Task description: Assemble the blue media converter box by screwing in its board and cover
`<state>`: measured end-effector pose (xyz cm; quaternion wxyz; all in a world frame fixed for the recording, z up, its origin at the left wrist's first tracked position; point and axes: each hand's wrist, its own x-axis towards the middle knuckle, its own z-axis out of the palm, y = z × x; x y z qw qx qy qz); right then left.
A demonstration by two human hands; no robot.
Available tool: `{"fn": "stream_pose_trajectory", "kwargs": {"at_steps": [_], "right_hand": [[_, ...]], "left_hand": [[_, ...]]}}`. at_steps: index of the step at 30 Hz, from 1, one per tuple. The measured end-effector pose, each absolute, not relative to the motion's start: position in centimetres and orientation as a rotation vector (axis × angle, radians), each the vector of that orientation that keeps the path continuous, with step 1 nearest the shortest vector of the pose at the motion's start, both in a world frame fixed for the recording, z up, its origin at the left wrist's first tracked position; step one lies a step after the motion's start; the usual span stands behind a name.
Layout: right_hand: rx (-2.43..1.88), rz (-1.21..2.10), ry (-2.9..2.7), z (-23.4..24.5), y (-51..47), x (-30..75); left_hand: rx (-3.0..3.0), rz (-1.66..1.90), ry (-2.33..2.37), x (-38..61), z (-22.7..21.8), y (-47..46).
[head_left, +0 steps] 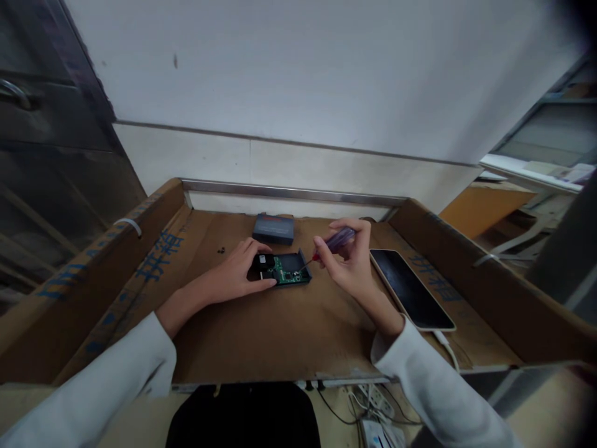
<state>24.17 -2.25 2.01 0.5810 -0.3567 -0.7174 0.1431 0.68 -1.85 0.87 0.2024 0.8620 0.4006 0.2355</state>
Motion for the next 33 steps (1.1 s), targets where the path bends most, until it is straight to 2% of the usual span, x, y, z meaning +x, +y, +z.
{"fn": "stream_pose_trajectory", "kwargs": {"at_steps": [19,33], "right_hand": [[-0.827,0.322,-1.750,1.75,-2.33,24.21],[-0.847,0.269,-1.500,2.00,-1.99,24.29]], "left_hand": [[2.285,0.876,1.217,0.54,0.51,-1.23],[2.247,0.892,1.271,0.58,0.74,-1.36]]}}
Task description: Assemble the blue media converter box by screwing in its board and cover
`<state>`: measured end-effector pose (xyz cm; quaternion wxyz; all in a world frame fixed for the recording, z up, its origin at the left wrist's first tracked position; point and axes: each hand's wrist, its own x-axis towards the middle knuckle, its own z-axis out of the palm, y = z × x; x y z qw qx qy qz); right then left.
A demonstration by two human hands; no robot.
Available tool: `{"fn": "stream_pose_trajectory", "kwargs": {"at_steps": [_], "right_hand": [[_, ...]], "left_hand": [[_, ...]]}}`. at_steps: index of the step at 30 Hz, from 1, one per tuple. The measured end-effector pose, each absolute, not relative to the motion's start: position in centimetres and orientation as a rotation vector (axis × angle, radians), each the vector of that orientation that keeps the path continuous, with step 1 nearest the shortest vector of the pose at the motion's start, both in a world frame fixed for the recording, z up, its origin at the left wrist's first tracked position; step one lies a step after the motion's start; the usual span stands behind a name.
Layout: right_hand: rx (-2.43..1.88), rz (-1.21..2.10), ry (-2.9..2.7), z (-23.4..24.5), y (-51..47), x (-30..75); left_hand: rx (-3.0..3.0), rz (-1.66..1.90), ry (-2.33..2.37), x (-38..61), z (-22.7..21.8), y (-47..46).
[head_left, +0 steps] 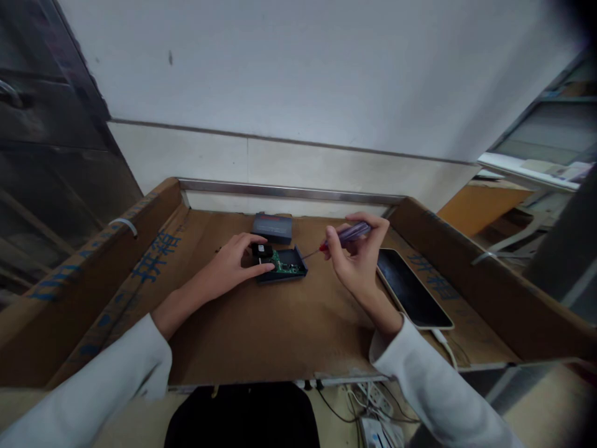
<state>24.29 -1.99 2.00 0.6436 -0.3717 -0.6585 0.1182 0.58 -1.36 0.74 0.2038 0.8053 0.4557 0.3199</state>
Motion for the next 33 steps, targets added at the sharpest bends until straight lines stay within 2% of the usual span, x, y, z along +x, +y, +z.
{"fn": "stream_pose_trajectory", "kwargs": {"at_steps": [11,19,24,33], "right_hand": [[-0.870,0.223,-1.803,1.5,-2.1,24.2],[-0.900,0.221,-1.633,1.7,-1.9,24.4],[-0.865,0.405,-1.519,2.0,-1.8,24.3],[-0.777,0.823,-1.431,2.9,-1.6,23.3]], "left_hand": [[2.307,0.892,1.227,0.6,0.6,-1.2],[2.364,0.770,1.189,0.5,0.3,-1.4],[2.503,0.680,1.231,0.5,0.6,-1.6],[2.484,0.995,1.040,2.3,1.1,-2.6]]}}
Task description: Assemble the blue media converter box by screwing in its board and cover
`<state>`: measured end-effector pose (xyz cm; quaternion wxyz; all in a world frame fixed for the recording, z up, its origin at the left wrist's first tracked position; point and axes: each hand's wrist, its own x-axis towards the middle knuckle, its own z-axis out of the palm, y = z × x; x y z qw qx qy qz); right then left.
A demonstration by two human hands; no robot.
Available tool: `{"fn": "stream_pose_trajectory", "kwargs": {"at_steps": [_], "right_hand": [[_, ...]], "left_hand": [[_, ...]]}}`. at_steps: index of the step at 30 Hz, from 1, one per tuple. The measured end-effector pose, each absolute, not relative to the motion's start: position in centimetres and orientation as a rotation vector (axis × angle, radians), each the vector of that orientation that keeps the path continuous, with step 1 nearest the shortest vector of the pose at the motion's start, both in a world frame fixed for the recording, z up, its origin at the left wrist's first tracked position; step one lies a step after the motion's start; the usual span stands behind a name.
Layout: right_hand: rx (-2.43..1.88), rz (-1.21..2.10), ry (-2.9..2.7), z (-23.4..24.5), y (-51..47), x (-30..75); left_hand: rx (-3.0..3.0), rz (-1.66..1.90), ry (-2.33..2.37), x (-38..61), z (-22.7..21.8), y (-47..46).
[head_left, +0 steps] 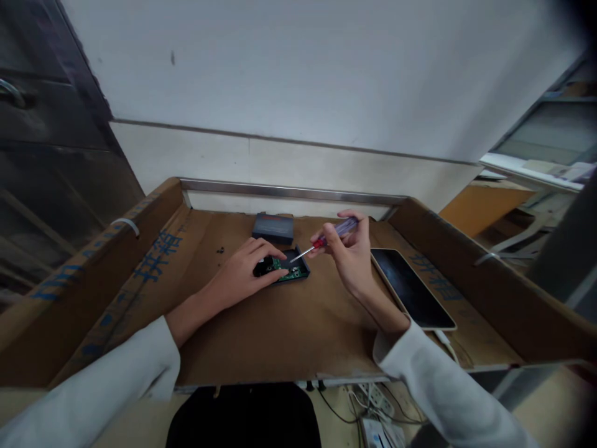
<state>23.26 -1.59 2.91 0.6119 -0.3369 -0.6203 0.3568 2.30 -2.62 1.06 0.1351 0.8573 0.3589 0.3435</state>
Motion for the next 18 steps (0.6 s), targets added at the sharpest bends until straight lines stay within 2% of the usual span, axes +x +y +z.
{"fn": "stream_pose_trajectory", "kwargs": {"at_steps": [7,18], "right_hand": [[-0.736,0.892,-1.419,2.83,-1.79,22.89],[-0.721,0.720,-1.505,3.02,-2.49,22.73]], "left_hand": [[2.437,1.218,0.886,2.76,0.94,-2.81],[2.496,1.201,0.886,2.39,0.66,-2.75]]}}
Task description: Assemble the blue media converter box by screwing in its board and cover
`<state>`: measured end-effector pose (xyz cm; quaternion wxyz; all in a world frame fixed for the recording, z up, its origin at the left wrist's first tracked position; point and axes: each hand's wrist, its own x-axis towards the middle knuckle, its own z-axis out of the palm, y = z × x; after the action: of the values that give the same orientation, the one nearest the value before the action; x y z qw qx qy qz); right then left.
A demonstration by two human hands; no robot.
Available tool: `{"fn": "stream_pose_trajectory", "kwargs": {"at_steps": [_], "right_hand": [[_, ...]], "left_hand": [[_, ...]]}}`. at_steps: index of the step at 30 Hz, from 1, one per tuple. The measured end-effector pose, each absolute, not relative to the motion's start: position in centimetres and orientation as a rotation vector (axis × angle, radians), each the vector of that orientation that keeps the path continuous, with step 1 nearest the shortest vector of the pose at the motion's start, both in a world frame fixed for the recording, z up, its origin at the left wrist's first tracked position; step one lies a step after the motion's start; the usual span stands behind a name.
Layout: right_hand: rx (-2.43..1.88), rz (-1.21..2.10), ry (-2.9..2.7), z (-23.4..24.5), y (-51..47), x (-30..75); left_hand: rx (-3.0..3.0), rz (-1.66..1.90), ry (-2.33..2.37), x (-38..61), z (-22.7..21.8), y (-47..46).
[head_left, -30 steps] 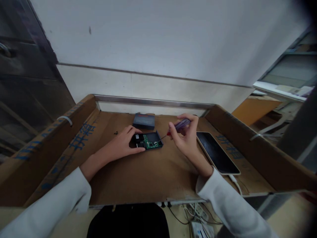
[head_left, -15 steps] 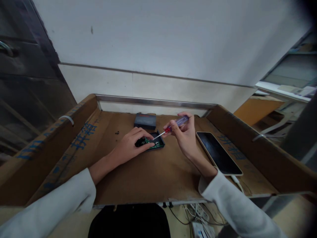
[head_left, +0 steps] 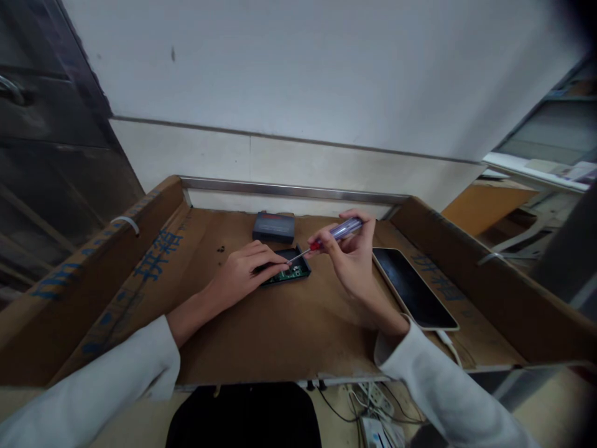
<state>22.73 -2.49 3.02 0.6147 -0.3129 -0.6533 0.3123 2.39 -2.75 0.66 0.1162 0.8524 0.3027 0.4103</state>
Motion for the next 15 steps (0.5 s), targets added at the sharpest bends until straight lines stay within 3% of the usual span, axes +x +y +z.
{"fn": "stream_pose_trajectory", "kwargs": {"at_steps": [6,15], "right_hand": [[-0.679,0.670,-1.568,3.1,-2.8,22.6],[-0.730,0.555,-1.697,2.3,-2.0,24.8]], "left_hand": [[2.471,1.182,0.962,2.5,1.0,-2.8],[2.622,0.693,1.299,1.0,1.2,-2.2]]}}
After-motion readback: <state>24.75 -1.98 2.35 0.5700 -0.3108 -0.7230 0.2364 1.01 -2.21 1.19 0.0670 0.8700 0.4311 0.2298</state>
